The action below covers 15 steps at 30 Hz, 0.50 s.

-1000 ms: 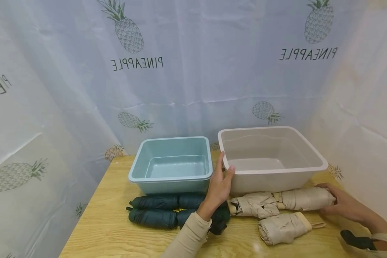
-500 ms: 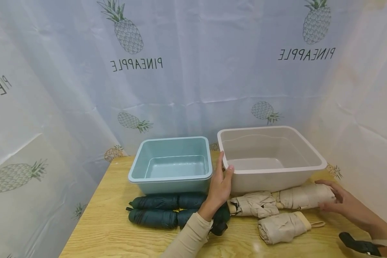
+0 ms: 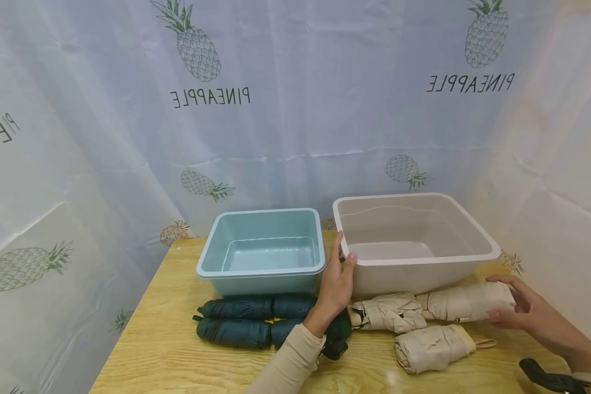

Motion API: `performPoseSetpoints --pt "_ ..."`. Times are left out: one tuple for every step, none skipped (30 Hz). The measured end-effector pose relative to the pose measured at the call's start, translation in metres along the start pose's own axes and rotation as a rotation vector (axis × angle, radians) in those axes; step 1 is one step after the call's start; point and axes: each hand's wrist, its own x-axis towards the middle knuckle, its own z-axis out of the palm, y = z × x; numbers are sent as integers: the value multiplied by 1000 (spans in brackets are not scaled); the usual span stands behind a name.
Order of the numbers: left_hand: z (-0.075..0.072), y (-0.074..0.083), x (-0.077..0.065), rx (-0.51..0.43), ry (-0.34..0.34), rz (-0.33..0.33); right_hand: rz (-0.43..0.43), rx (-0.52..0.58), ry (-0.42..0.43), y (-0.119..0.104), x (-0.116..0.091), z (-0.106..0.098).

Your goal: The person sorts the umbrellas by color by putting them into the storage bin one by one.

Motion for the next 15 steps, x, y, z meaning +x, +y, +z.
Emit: performPoseSetpoints --pt "0 0 0 -3 0 0 -5 4 0 -1 0 0" --pt "0 0 0 -4 0 -1 -9 8 2 -2 0 0" --pt "0 0 0 -5 1 -1 -14 16 3 -2 -1 1" --pt "0 0 0 -3 2 -3 -17 23 5 -3 -1 1" --pt "0 0 0 -3 3 -3 -22 23 4 -4 -1 1" --pt "0 0 0 0 3 -3 -25 20 5 -5 -1 1" --pt "0 1 0 3 4 -3 -29 20 4 -5 -2 1" --pt "0 1 0 7 6 -3 -31 20 5 -6 -2 2" --pt "0 1 0 9 8 -2 -33 15 5 -7 -2 2" --pt "0 1 0 14 10 0 -35 9 8 -8 -2 2" --pt "0 2 0 15 12 3 -38 0 11 -9 -3 3" --pt "0 2 0 18 15 2 -40 -10 17 -10 -3 3" --pt "0 2 0 19 17 4 -43 -23 23 -11 -3 4" --pt "0 2 0 18 17 1 -46 -32 31 -12 -3 4" --pt "0 2 0 17 17 -1 -46 -46 41 -13 -3 5"
